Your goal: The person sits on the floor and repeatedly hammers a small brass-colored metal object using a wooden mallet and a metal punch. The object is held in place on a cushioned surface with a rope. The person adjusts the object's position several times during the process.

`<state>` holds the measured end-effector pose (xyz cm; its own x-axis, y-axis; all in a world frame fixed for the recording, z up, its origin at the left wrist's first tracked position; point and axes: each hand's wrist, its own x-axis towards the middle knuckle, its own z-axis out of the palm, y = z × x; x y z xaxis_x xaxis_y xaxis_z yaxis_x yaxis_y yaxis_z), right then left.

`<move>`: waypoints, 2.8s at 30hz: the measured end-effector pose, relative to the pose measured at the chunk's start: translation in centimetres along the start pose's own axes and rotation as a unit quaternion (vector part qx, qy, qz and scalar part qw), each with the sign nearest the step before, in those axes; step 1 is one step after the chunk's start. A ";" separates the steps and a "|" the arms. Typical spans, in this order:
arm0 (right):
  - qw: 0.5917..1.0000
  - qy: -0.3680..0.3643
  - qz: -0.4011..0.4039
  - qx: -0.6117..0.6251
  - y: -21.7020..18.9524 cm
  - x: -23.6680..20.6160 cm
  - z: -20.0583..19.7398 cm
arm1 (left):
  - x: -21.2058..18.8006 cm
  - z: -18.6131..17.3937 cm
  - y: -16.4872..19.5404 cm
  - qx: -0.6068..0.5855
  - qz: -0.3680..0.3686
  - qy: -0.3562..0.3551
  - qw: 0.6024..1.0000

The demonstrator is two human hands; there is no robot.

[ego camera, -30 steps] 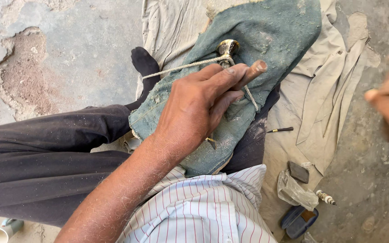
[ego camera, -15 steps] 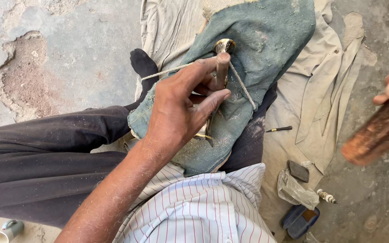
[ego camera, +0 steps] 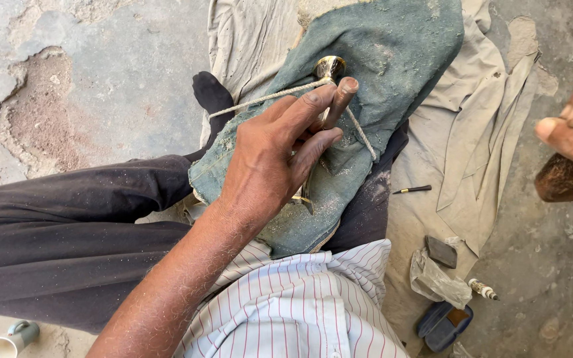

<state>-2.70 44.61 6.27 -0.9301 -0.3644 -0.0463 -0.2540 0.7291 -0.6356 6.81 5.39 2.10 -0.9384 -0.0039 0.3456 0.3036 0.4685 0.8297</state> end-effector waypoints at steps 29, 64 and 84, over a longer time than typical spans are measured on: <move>0.996 0.017 0.024 -0.082 -4.3 -2.1 0.4 | 0.1 0.0 -1.0 -0.044 0.001 -0.021 0.999; 0.991 0.089 -0.011 -0.103 -13.9 -2.9 1.8 | -0.4 0.7 -2.1 -0.070 0.085 0.001 0.994; 0.992 0.125 -0.032 0.003 -10.4 -6.1 2.9 | -0.2 0.3 -2.4 0.015 0.125 -0.073 0.989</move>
<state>6.34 37.56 10.95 -0.9492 -0.2543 0.1855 -0.3133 0.7059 -0.6353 6.19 4.60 -0.07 -0.8488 0.2431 0.4695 0.5268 0.4644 0.7119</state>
